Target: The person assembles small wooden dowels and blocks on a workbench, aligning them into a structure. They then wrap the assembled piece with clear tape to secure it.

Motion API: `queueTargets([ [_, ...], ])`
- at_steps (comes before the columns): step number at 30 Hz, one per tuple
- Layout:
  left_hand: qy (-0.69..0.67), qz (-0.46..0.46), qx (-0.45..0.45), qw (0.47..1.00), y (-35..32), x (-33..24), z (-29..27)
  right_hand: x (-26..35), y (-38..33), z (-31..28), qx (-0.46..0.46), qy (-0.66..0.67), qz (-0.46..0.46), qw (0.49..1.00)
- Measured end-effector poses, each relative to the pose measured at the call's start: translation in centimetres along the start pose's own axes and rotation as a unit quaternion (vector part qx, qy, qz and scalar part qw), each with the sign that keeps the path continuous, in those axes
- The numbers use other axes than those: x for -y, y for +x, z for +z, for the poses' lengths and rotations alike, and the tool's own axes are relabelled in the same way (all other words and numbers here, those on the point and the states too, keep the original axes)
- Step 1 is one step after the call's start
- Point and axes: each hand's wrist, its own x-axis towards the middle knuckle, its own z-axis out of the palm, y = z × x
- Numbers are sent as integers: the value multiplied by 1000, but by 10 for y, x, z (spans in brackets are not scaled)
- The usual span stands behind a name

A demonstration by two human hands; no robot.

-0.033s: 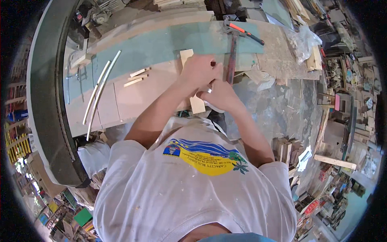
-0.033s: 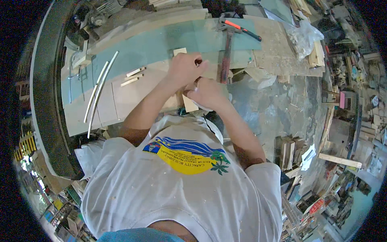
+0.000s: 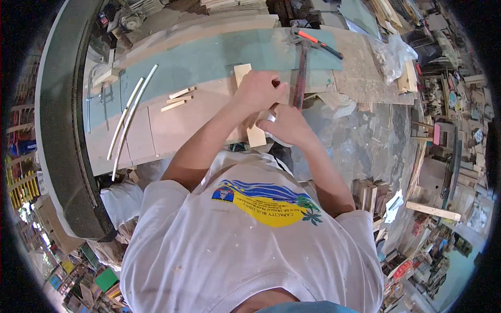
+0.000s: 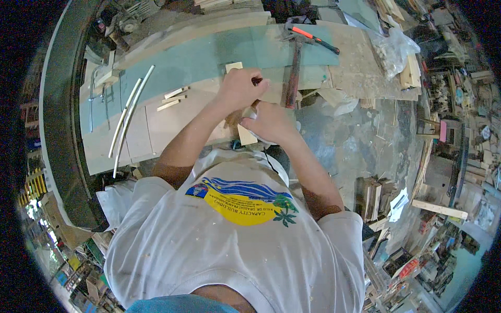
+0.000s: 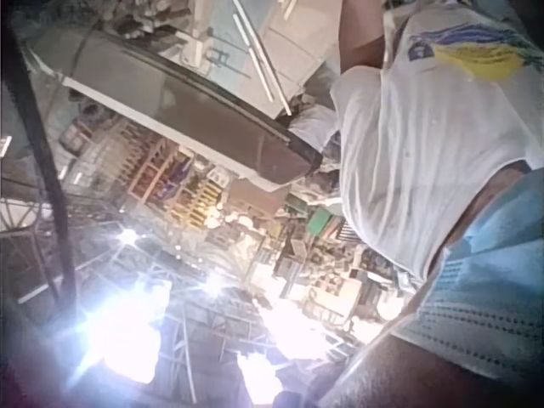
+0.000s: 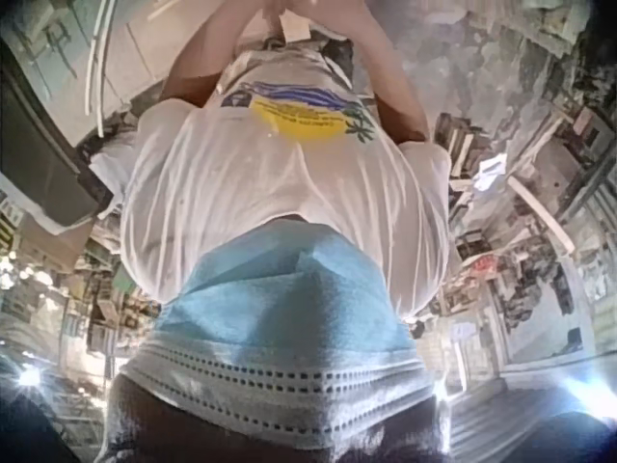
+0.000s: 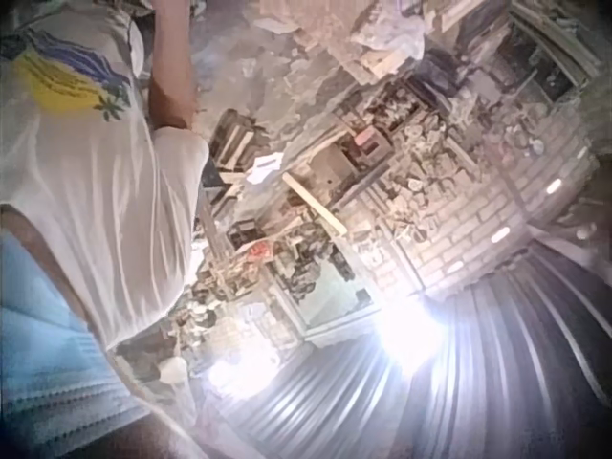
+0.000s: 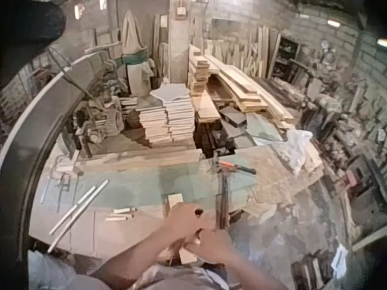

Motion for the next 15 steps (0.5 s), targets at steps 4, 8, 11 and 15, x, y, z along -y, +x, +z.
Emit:
queueTargets([
  [4, -203, -10, 65, 977, 3, 16, 7, -22, 1, 3, 32, 76, -59, 995],
  [8, -449, -2, 180, 875, 4, 29, 14, -26, 10, -4, 150, 98, -54, 982],
  [11, -537, -1, 238, 810, 4, 27, 23, -52, 23, 8, 184, 108, -110, 971],
  [15, -454, 45, 168, 874, 2, 29, 26, -67, 28, 29, 156, 180, -96, 966],
])
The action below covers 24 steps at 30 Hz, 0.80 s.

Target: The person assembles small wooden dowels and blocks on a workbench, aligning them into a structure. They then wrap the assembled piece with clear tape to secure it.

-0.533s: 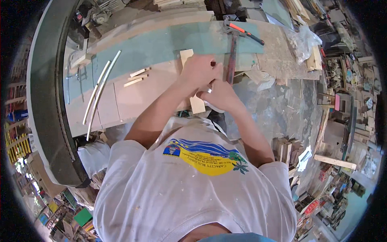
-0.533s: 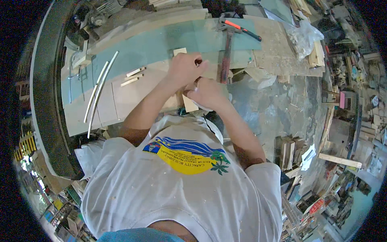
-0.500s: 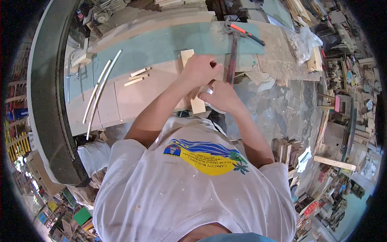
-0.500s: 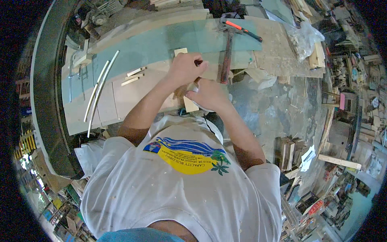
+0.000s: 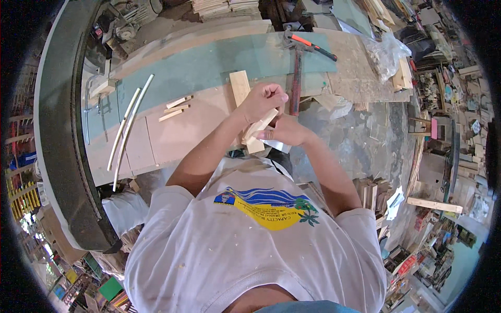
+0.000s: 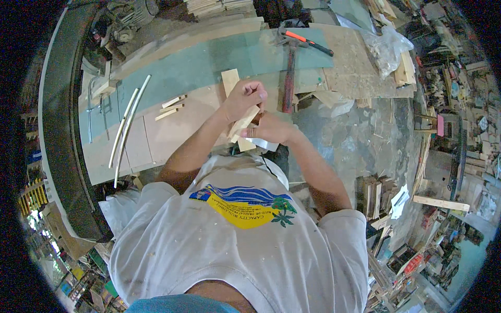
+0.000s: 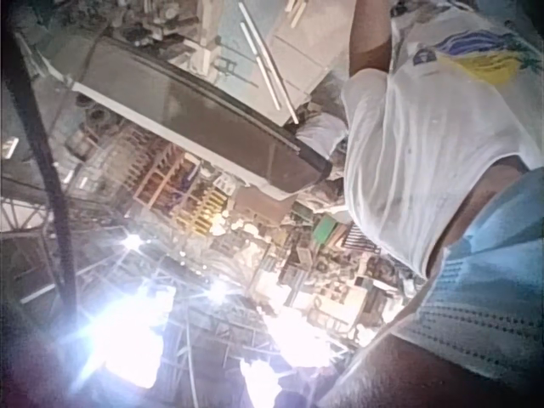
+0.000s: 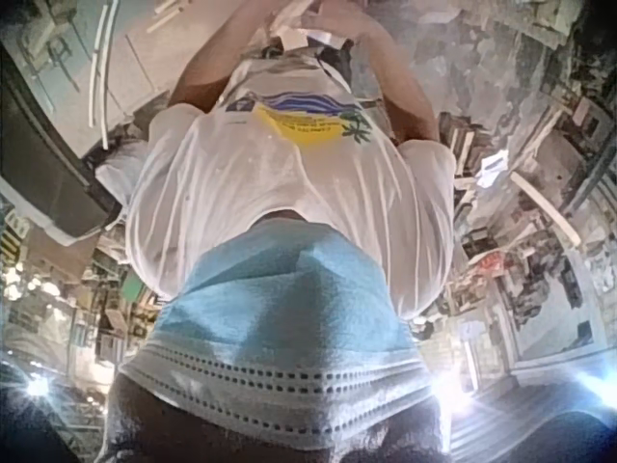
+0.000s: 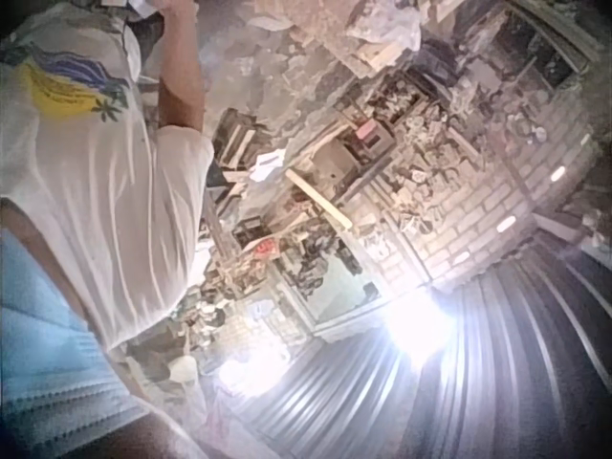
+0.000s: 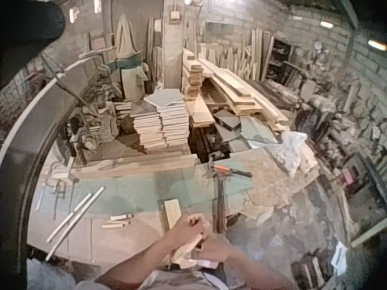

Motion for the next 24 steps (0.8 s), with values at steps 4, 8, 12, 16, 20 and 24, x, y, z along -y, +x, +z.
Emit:
queueTargets([
  [4, 422, 106, -136, 890, -14, -27, 27, -37, 11, 5, -64, 119, -48, 990],
  [8, 569, 69, -212, 792, -13, -20, 35, 31, 7, -2, -73, -140, -3, 987],
  [12, 437, -12, -208, 875, 2, -18, -4, 38, 7, 14, -151, -57, 18, 987],
  [16, 256, -38, -160, 953, -3, -22, -15, 37, -8, 8, -134, -53, 23, 989],
  [20, -16, -97, -75, 992, -3, -11, -17, 23, -4, 0, -48, -82, 2, 995],
  [24, -242, -32, 85, 966, -2, -1, -18, 22, -3, -5, 25, -54, 13, 998],
])
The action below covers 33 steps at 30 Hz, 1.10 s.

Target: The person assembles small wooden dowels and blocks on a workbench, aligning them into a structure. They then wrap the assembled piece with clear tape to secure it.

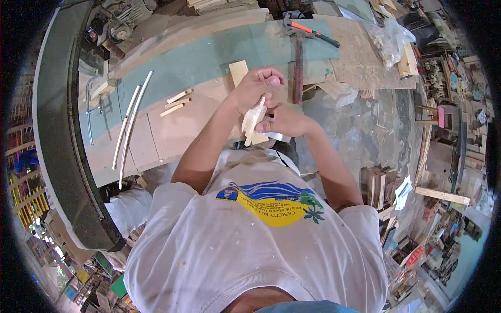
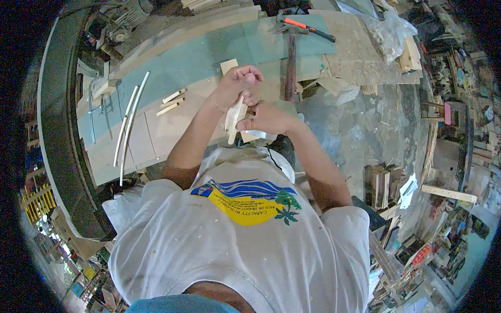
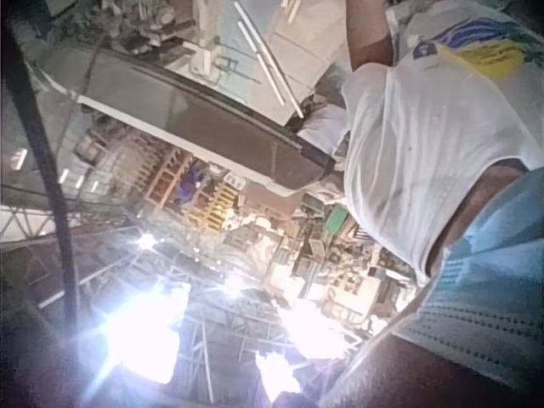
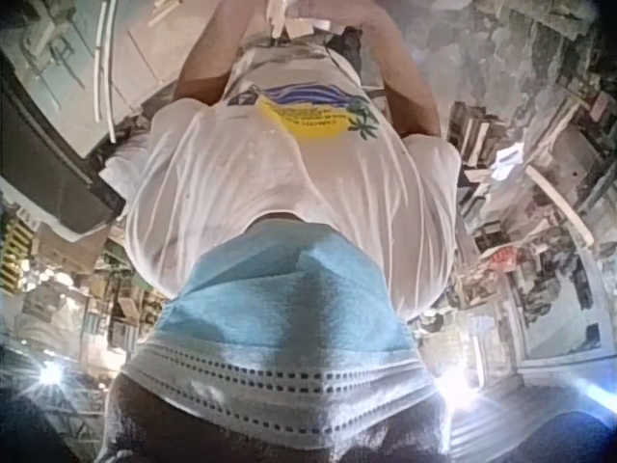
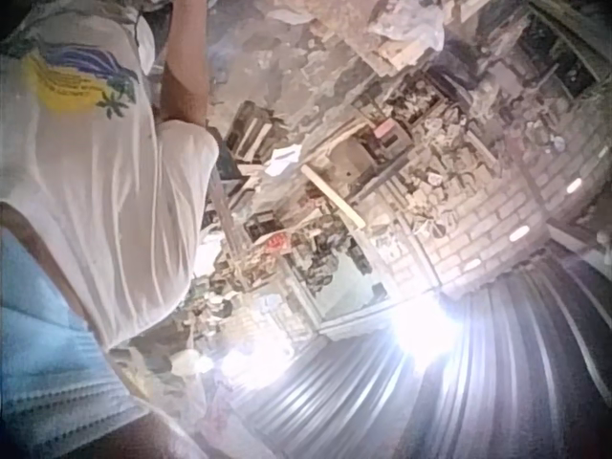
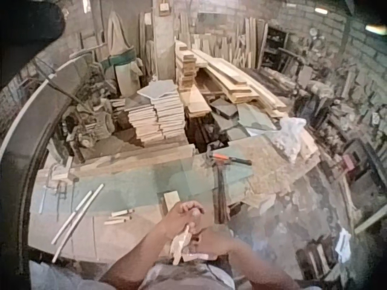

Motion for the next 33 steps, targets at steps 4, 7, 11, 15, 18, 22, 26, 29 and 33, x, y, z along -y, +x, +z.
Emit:
queueTargets([
  [4, 77, 82, -76, 991, 5, 6, -7, 14, -3, -3, -30, 76, -15, 997],
  [7, 204, 146, -189, 949, 8, 12, -1, 13, -2, 0, -62, 121, -33, 990],
  [11, 688, 91, -225, 684, -8, -5, 26, 8, 4, 18, -134, 150, 31, 979],
  [15, 722, 35, -301, 622, -7, 0, 58, -22, 18, 19, -189, -7, -100, 977],
  [18, 642, -77, -296, 703, 0, -20, 57, 37, 9, 5, -109, -44, 93, 989],
  [22, 524, -70, -213, 822, -4, -12, 19, 45, -14, 4, -106, -91, 59, 989],
  [26, 271, -133, -140, 943, -12, -6, 6, 35, -23, 9, -120, -53, 50, 990],
  [29, 168, -102, -96, 976, -17, 6, 5, 2, -22, 13, -116, -3, 2, 993],
  [33, 233, -27, -52, 971, -8, 20, 21, 0, -15, 11, -48, -82, 48, 994],
])
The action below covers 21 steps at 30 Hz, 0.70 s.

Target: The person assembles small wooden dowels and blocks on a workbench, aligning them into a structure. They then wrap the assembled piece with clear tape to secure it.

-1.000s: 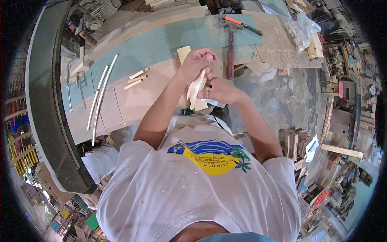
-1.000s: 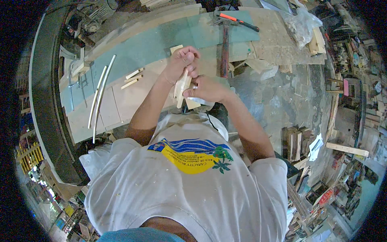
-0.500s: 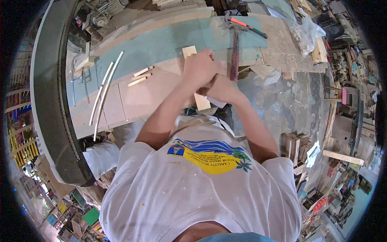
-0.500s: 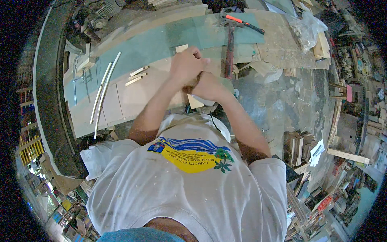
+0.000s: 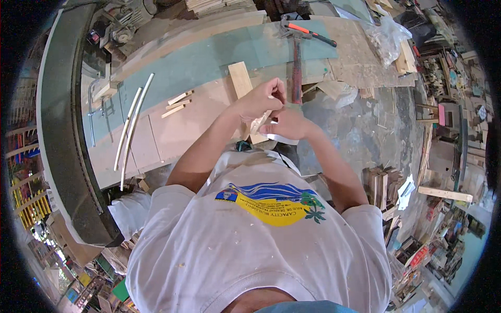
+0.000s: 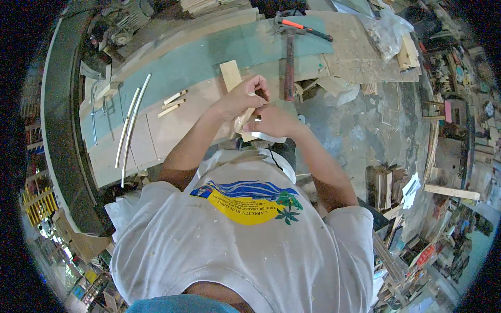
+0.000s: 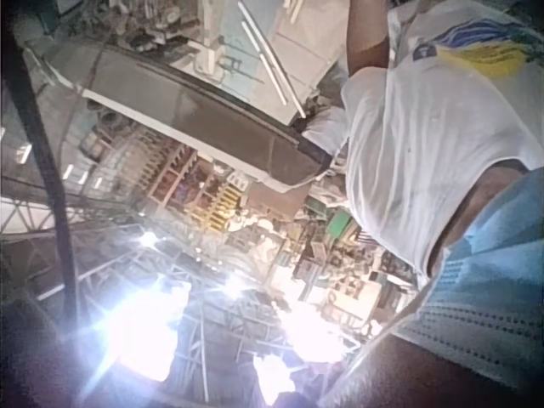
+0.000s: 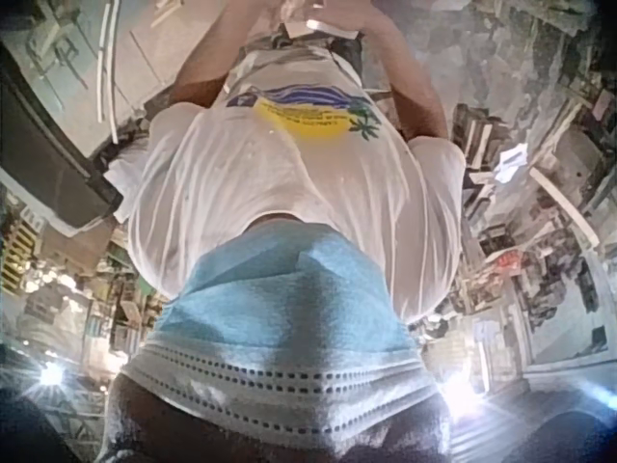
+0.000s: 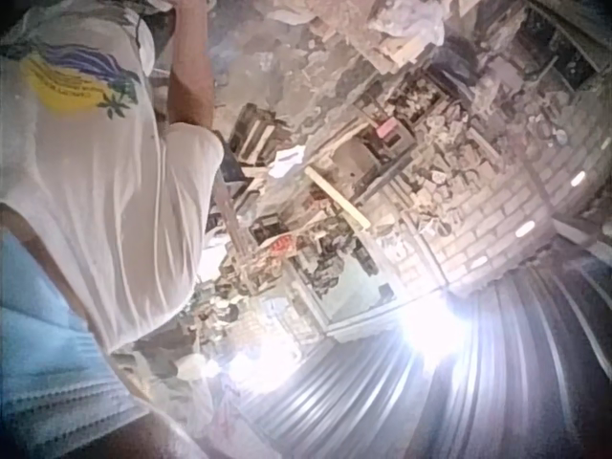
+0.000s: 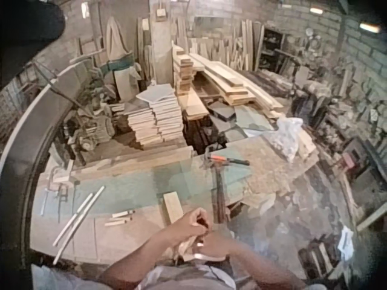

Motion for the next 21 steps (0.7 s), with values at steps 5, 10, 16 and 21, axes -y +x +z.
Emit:
queueTargets([
  [5, 381, 50, -155, 910, 1, -33, 13, -22, 13, 21, -46, 213, -57, 974],
  [10, 595, 77, -241, 763, -9, -33, 40, -8, 12, 10, -127, 120, -33, 984],
  [16, 570, -28, -198, 797, 9, -43, -1, 35, 4, -7, -80, 81, 74, 991],
  [21, 432, 9, -121, 894, 12, -18, -17, 9, -6, -3, -89, 47, 29, 995],
])
